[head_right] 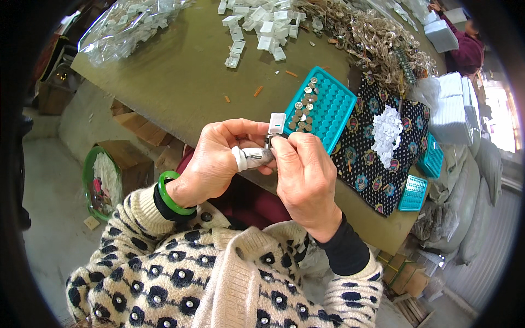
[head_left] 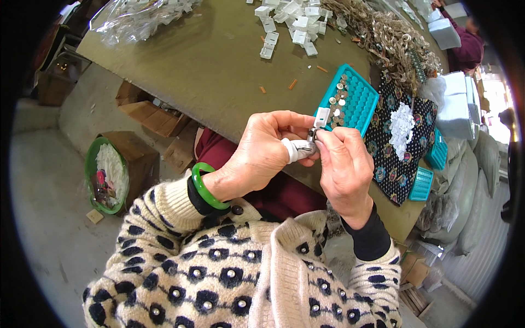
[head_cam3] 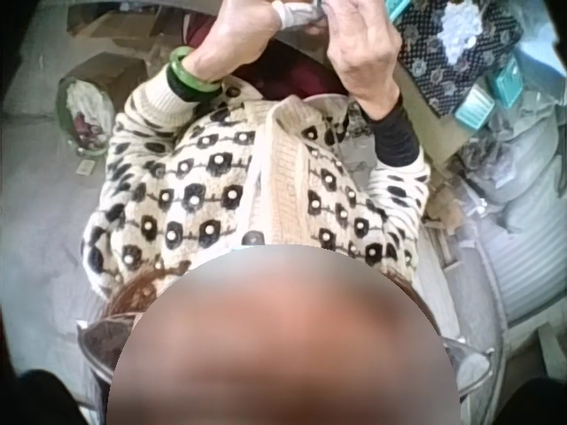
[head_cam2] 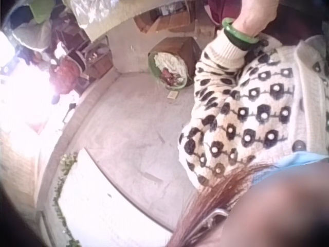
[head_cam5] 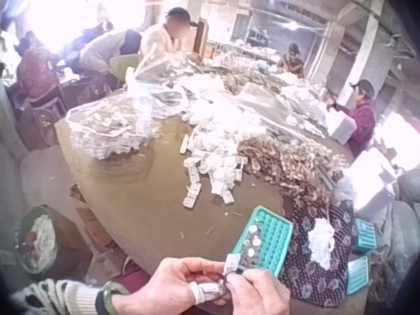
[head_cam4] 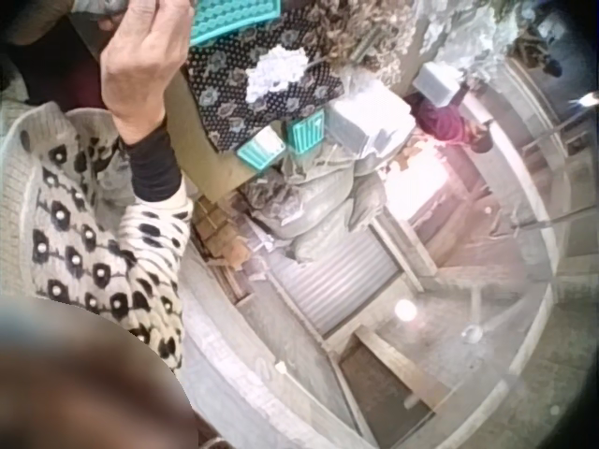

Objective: The person repeatedly picks small white plastic housings and metallic components from a table, inserts the metal parts into the housings, and places the assembled units into a blue tray. The person handles items one at a time and occasionally shifts piles of components on the table.

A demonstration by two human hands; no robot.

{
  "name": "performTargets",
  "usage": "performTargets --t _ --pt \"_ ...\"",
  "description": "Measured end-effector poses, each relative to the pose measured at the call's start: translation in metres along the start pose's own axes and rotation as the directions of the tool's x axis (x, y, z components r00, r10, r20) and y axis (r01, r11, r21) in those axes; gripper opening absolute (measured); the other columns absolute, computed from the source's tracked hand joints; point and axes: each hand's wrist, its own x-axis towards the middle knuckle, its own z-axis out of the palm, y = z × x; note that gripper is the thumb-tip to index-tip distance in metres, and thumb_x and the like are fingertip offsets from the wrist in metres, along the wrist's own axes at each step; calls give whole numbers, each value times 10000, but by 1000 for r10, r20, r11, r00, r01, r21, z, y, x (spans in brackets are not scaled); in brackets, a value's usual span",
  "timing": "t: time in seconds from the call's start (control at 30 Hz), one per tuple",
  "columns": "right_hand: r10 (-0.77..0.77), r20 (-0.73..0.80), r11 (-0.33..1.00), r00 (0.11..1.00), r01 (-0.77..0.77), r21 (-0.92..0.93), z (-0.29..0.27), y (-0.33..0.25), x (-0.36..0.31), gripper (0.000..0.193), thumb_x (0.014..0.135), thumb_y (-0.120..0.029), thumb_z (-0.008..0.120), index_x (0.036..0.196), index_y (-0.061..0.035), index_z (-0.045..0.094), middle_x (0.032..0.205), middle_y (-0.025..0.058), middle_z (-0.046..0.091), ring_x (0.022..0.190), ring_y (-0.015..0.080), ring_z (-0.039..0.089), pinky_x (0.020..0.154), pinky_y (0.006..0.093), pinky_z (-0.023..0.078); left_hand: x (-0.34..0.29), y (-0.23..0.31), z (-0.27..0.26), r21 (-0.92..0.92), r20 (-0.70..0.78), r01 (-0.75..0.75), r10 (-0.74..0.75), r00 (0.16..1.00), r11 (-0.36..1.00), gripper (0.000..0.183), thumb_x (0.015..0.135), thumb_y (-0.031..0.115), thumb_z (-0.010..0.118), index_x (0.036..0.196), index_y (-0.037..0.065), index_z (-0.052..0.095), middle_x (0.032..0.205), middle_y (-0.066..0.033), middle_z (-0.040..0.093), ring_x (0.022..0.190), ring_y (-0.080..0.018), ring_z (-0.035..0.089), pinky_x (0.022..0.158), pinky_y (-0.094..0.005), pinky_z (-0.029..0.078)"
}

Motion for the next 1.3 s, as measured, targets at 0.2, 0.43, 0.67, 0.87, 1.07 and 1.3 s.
performTargets --t 0.2,0.43,0.67,0.87,1.07,1.3 --pt "127 -30 986 991 -123 109 -10 -4 -4 224 804 102 690 1006 12 651 930 135 647 781 236 642 698 309 531 -4 3 3 9 1 41 -41 999 999 320 837 -96 667 1150 -83 600 1037 -180 681 866 -233 705 741 -349 602" --pt "60 -102 993 993 -49 109 4 -2 -12 205 765 109 694 931 16 617 868 138 591 732 284 622 617 355 521 -8 0 -1 8 54 87 -88 995 996 329 854 -52 682 1168 -91 592 1038 -174 681 874 -216 699 757 -333 596" --pt "335 20 875 942 -319 365 -9 10 -12 95 839 50 656 921 4 645 872 120 633 779 247 638 683 326 513 -5 -2 -4 90 27 97 -99 995 991 244 870 18 692 1087 -48 602 861 -96 659 604 -120 607 500 -264 498" --pt "201 -80 966 976 -211 -151 7 47 1 135 824 -2 688 954 -1 649 842 120 573 775 280 600 681 369 499 0 -2 -7 -124 79 43 -34 996 991 114 889 45 663 980 3 607 822 -55 619 538 -81 510 440 -233 369" --pt "250 22 961 968 -246 -124 4 57 4 128 788 -8 712 899 -12 649 814 91 580 780 286 601 687 384 494 12 5 -13 -77 113 58 -49 992 995 233 926 84 632 1138 -12 615 1024 -167 685 711 -195 687 535 -244 528" --pt "360 -33 906 932 -341 252 -5 45 8 68 868 2 679 897 2 617 858 108 637 708 221 639 638 302 517 18 11 -13 -211 193 154 -113 975 965 329 957 95 599 1264 -20 571 1158 -234 656 952 -297 710 621 -285 597"
